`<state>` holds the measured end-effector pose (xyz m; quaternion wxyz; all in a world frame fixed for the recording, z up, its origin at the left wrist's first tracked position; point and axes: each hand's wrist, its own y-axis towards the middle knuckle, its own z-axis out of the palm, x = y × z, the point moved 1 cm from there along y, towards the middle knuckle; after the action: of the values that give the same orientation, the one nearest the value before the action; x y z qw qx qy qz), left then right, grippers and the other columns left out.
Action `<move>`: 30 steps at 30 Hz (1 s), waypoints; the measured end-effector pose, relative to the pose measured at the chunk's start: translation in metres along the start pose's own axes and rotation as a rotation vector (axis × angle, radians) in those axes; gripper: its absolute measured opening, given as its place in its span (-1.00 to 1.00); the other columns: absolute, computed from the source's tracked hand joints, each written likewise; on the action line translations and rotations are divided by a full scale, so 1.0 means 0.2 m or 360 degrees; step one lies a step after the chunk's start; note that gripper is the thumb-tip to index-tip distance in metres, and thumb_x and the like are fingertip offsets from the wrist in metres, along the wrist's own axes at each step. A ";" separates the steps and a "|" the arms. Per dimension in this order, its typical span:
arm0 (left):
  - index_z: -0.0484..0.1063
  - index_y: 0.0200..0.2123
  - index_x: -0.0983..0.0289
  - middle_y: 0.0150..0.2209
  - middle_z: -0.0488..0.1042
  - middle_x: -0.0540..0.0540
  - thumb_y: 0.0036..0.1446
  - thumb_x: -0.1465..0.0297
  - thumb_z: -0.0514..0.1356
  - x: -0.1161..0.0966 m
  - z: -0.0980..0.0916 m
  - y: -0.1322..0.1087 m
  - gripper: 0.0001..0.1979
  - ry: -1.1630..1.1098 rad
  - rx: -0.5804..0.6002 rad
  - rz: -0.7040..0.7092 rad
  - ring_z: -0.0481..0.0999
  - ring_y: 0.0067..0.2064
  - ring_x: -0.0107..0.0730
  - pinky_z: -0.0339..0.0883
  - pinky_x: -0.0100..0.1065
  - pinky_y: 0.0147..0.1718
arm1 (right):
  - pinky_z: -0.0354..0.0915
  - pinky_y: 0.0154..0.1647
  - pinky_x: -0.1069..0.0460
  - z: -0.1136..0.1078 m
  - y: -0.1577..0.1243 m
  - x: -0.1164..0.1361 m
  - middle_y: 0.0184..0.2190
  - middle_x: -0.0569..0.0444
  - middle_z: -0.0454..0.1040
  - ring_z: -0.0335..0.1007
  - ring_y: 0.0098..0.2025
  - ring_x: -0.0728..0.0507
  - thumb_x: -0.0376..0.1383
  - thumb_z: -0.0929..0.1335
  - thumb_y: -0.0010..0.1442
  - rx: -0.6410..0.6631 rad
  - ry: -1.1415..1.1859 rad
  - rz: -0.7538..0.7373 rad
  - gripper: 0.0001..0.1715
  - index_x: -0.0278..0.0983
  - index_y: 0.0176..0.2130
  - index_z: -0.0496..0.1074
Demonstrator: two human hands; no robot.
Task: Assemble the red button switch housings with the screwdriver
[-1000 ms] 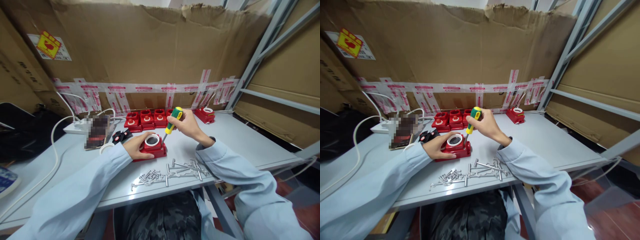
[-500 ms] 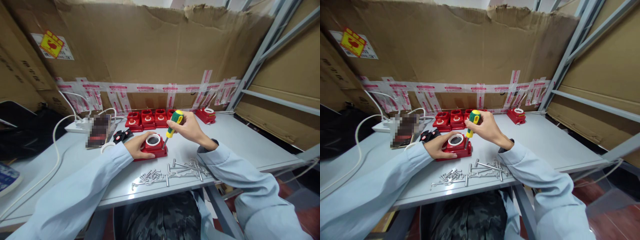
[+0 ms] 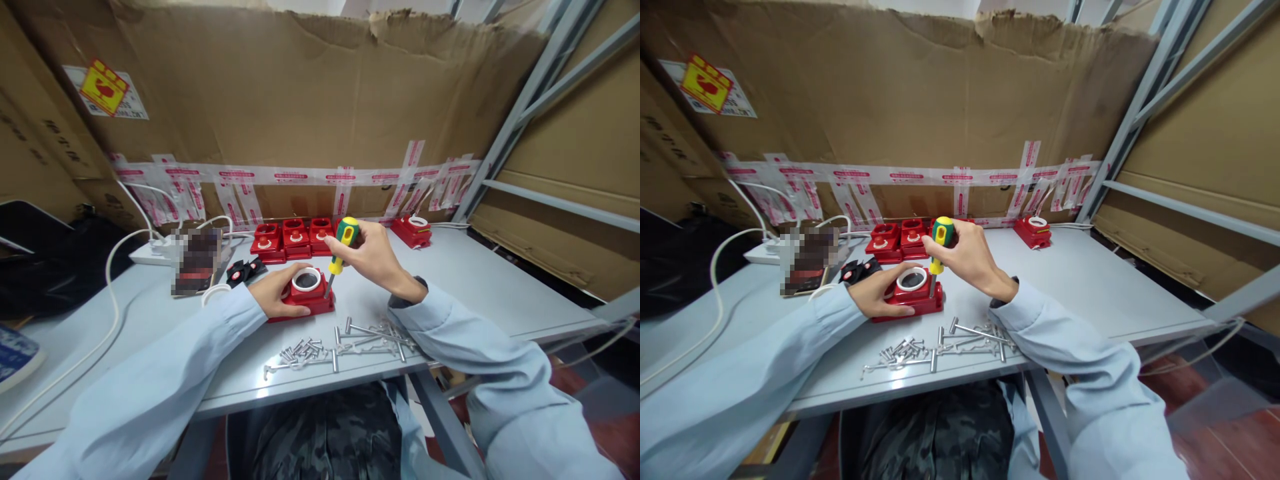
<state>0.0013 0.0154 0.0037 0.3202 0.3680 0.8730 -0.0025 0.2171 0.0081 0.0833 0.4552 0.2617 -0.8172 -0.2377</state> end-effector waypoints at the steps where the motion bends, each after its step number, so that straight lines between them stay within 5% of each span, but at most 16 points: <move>1: 0.12 0.15 0.24 0.04 0.44 0.20 -0.08 0.13 0.32 -0.01 0.00 0.00 -0.23 0.0002 -0.0002 -0.0006 0.48 0.02 -0.08 0.30 -0.13 0.03 | 0.06 -0.56 0.11 0.00 0.00 -0.01 -0.65 0.21 0.24 0.07 -0.57 0.07 -0.10 0.38 0.06 -0.0001 -0.0006 0.0009 -0.58 -0.28 -0.60 0.20; 8: 0.11 0.15 0.24 0.03 0.45 0.19 -0.09 0.11 0.31 -0.02 0.01 0.00 -0.22 0.0055 -0.0005 -0.0044 0.48 0.01 -0.07 0.31 -0.17 0.03 | 0.18 -0.56 0.10 0.03 0.02 -0.10 -0.64 0.16 0.30 0.25 -0.56 0.01 -0.11 0.36 0.07 -0.0034 0.0093 0.0138 -0.64 -0.27 -0.56 0.23; 15: 0.11 0.14 0.24 0.03 0.44 0.20 -0.07 0.11 0.31 -0.01 0.01 0.00 -0.24 0.0089 0.0005 -0.0008 0.48 0.01 -0.07 0.32 -0.17 0.03 | 0.08 -0.51 0.08 0.03 -0.02 -0.03 -0.65 0.20 0.22 0.08 -0.58 0.04 -0.10 0.36 0.07 -0.0142 -0.0240 -0.0063 -0.62 -0.25 -0.57 0.18; 18: 0.11 0.13 0.26 0.04 0.44 0.21 -0.06 0.12 0.31 -0.01 0.01 0.01 -0.25 0.0084 0.0007 0.0031 0.48 0.01 -0.08 0.32 -0.17 0.03 | 0.15 -0.43 0.06 0.05 -0.04 0.03 -0.49 0.13 0.40 0.22 -0.52 0.00 -0.09 0.34 0.10 -0.0121 -0.0378 -0.0217 -0.73 -0.24 -0.31 0.32; 21: 0.13 0.12 0.26 0.03 0.45 0.20 -0.06 0.12 0.31 -0.01 0.01 0.00 -0.26 0.0083 0.0002 0.0039 0.49 0.00 -0.08 0.33 -0.16 0.02 | 0.14 -0.41 0.06 0.06 -0.03 0.06 -0.38 0.07 0.46 0.30 -0.46 -0.04 -0.09 0.30 0.16 -0.0053 -0.0558 -0.0333 -0.61 -0.24 -0.07 0.29; 25: 0.13 0.13 0.25 0.04 0.44 0.21 -0.05 0.14 0.32 0.00 0.01 0.00 -0.27 0.0077 -0.0016 0.0068 0.48 0.03 -0.07 0.32 -0.15 0.04 | -0.02 -0.49 0.06 0.04 0.01 0.09 -0.61 0.11 0.34 0.23 -0.52 -0.06 0.05 0.30 0.15 -0.0073 -0.0914 -0.0298 -0.57 -0.25 -0.21 0.36; 30: 0.13 0.13 0.28 0.03 0.45 0.23 -0.06 0.14 0.32 0.00 0.01 0.00 -0.26 0.0104 -0.0008 0.0056 0.49 0.01 -0.05 0.33 -0.15 0.02 | -0.09 -0.47 0.06 0.00 0.04 0.18 -0.61 0.05 0.33 0.26 -0.52 -0.07 0.03 0.26 0.22 0.0081 -0.1149 -0.0232 -0.58 -0.28 -0.31 0.36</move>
<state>0.0021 0.0153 0.0026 0.2923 0.3823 0.8764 0.0172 0.1990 -0.0095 0.1113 0.1126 0.2297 -0.9101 -0.3260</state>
